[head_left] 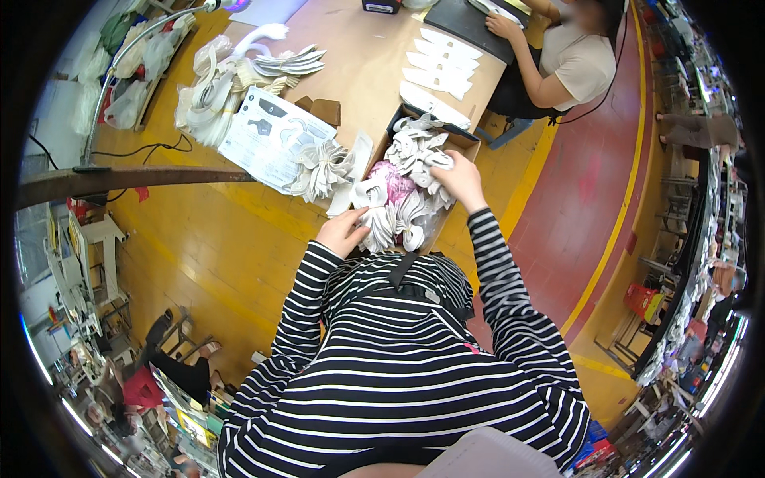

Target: The person repeatedly picks up small white fabric pieces from a pile on a table, folds them by hand, and places them into a cardboard box. The person handles the items one at a time and continues the process throughout the clip.

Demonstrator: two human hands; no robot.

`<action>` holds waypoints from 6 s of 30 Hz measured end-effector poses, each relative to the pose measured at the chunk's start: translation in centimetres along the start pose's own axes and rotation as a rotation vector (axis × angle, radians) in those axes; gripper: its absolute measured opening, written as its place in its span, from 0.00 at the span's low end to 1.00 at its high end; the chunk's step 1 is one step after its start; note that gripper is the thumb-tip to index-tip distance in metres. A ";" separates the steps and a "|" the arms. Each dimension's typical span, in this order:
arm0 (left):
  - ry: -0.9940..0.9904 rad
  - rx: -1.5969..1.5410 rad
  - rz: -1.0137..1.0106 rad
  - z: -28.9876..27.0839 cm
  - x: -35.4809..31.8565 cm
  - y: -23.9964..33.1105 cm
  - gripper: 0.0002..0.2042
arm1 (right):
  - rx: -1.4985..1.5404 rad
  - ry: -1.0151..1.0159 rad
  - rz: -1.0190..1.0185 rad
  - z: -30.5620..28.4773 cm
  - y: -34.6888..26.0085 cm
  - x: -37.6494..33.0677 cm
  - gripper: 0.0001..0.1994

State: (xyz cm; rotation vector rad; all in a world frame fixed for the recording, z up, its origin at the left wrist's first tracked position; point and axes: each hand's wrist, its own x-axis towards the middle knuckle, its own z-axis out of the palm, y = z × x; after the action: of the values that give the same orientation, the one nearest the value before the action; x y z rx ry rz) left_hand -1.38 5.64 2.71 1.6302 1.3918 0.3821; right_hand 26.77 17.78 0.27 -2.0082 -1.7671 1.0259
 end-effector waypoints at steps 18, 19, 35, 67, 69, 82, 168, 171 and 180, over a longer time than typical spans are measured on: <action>0.226 -0.209 0.451 -3.5 4.0 12.0 0.58 | 1.098 0.105 -0.518 -1.7 -6.2 -11.0 0.32; 0.217 -0.184 0.481 -4.1 3.2 12.8 0.59 | 1.049 0.155 -0.540 -1.9 -6.6 -11.1 0.32; -0.112 -1.726 -0.024 -2.5 2.9 10.7 0.28 | 0.146 0.286 -0.863 -2.2 -11.5 -13.6 0.20; -0.005 -0.685 0.163 -2.5 2.2 10.4 0.36 | 1.292 -0.676 -0.567 -9.5 -10.7 -10.9 0.19; -0.099 -0.704 0.192 -2.0 1.9 10.6 0.39 | 1.587 -0.812 -0.523 -9.6 -10.6 -10.0 0.26; 0.250 -1.106 -0.043 -3.7 0.2 8.7 0.29 | 1.384 -0.399 -0.259 -9.4 -6.5 -9.3 0.30; 0.163 -1.088 0.090 1.6 2.1 8.6 0.22 | 1.005 0.009 -0.103 -3.0 -9.8 -11.8 0.10; 0.232 -1.132 0.131 1.5 2.3 9.5 0.18 | 0.846 0.082 -0.268 -2.2 -9.8 -11.7 0.10; 0.428 -1.257 -0.043 0.7 2.5 9.3 0.17 | 1.305 -0.315 -0.045 -3.5 -10.4 -11.8 0.08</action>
State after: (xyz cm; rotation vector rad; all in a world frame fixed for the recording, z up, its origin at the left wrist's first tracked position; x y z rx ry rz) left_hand 5.58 8.26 8.83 0.4773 1.0492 1.3112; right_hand 21.29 9.70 13.10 -0.9803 -0.7392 1.8468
